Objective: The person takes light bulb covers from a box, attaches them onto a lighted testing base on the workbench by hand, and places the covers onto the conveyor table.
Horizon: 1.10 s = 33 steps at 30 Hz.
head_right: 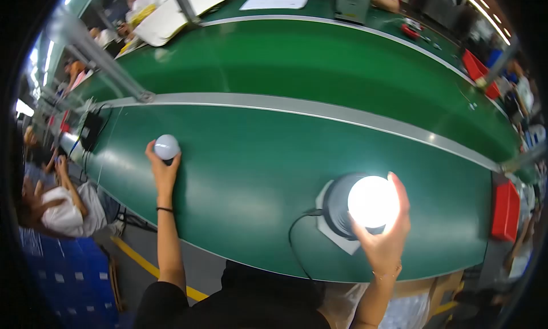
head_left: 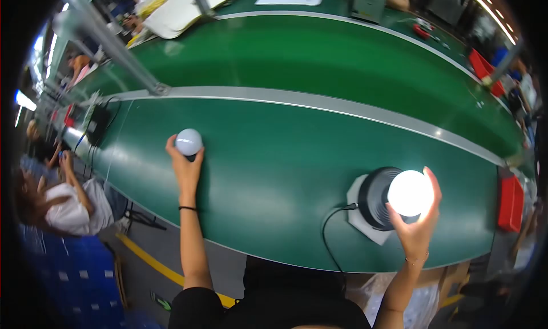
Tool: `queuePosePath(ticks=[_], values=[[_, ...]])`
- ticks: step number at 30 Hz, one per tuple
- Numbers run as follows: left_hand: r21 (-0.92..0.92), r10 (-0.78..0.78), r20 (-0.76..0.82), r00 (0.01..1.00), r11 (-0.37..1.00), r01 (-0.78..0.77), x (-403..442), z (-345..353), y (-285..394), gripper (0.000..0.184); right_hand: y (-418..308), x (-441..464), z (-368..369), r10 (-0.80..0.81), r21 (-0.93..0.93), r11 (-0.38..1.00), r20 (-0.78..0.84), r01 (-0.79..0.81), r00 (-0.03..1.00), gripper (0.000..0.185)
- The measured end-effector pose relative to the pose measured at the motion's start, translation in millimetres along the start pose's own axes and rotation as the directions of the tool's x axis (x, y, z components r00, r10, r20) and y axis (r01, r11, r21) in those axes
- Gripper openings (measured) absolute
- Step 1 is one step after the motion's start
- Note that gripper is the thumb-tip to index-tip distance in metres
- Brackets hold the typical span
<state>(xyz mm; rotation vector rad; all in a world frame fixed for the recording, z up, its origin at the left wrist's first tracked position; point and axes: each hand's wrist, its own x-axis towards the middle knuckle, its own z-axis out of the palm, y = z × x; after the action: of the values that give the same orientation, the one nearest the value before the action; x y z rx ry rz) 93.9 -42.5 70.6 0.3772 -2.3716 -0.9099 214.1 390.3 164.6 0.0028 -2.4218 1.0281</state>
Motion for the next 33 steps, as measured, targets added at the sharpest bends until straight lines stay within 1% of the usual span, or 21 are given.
queuePosePath(ticks=[1,2,3,5,6,9,10,11,12,13,15,18,21,22,24,25,27,30,31,33], values=[[-0.013,-0.063,0.032,0.997,0.998,0.063,0,-2,5,0.076,-2,1,-1,-0.003,-0.001,1.0,0.003,0.003,1.0,0.08],[-0.041,-0.121,0.082,0.989,0.991,0.125,1,-6,10,0.081,-1,1,1,-0.042,-0.019,0.999,-0.003,0.042,0.999,0.081],[0.001,-0.018,0.004,1.0,1.0,0.018,1,-6,3,0.083,0,1,2,-0.075,-0.045,0.996,-0.013,0.074,0.997,0.081],[0.089,0.205,-0.114,0.972,0.977,-0.195,-2,3,-14,0.087,-3,2,2,-0.053,-0.03,0.998,-0.001,0.052,0.999,0.082],[0.034,0.145,-0.117,0.983,0.989,-0.142,-7,-4,6,0.09,-4,1,1,-0.034,-0.035,0.999,-0.003,0.034,0.999,0.082],[-0.224,0.188,-0.07,0.98,0.954,-0.199,-32,-3,79,0.091,1,1,1,-0.008,0.048,0.999,-0.008,0.009,1.0,0.081],[-0.338,0.247,0.104,0.963,0.92,-0.2,-44,-1,106,0.093,1,1,-1,0.0,0.041,0.999,0.006,-0.001,1.0,0.08],[-0.446,0.32,0.26,0.911,0.877,-0.18,-57,4,132,0.095,1,1,-2,0.006,0.038,0.999,0.021,-0.007,1.0,0.08],[-0.536,0.41,0.437,0.8,0.834,-0.135,-69,13,153,0.097,4,-1,1,0.044,0.1,0.994,0.012,-0.045,0.999,0.079],[-0.608,0.504,0.573,0.647,0.79,-0.077,-79,22,172,0.1,6,-2,2,0.08,0.132,0.988,0.027,-0.083,0.996,0.079],[-0.69,0.682,0.63,0.372,0.711,-0.136,-100,48,197,0.108,8,-2,2,0.073,0.12,0.99,0.037,-0.077,0.997,0.08],[-0.733,0.752,0.626,0.205,0.657,-0.174,-115,70,224,0.117,16,-2,7,-0.007,0.111,0.994,0.014,0.005,1.0,0.083],[-0.774,0.781,0.619,0.077,0.624,-0.103,-112,100,222,0.119,18,-2,9,-0.041,0.108,0.993,-0.019,0.043,0.999,0.084],[-0.789,0.789,0.611,0.06,0.613,-0.026,-111,106,220,0.121,18,-2,9,-0.032,0.119,0.992,-0.008,0.033,0.999,0.084],[-0.785,0.785,0.616,0.074,0.618,-0.024,-112,111,218,0.121,17,-2,8,-0.018,0.144,0.989,0.012,0.016,1.0,0.084],[-0.783,0.782,0.619,0.082,0.622,-0.024,-111,111,218,0.121,17,-1,9,-0.029,0.127,0.992,0.01,0.028,1.0,0.084],[-0.746,0.746,0.663,0.066,0.665,-0.025,-112,110,218,0.12,16,-1,10,-0.052,0.091,0.995,0.009,0.051,0.999,0.083],[-0.718,0.715,0.695,0.07,0.696,0.011,-116,108,223,0.117,16,-3,9,-0.047,0.158,0.986,-0.037,0.052,0.998,0.083],[-0.714,0.711,0.7,0.076,0.7,0.03,-117,108,224,0.116,15,-4,7,-0.07,0.155,0.985,-0.034,0.074,0.997,0.083],[-0.731,0.728,0.679,0.096,0.682,0.001,-119,107,222,0.114,13,-6,4,-0.116,0.147,0.982,-0.027,0.119,0.993,0.084]])
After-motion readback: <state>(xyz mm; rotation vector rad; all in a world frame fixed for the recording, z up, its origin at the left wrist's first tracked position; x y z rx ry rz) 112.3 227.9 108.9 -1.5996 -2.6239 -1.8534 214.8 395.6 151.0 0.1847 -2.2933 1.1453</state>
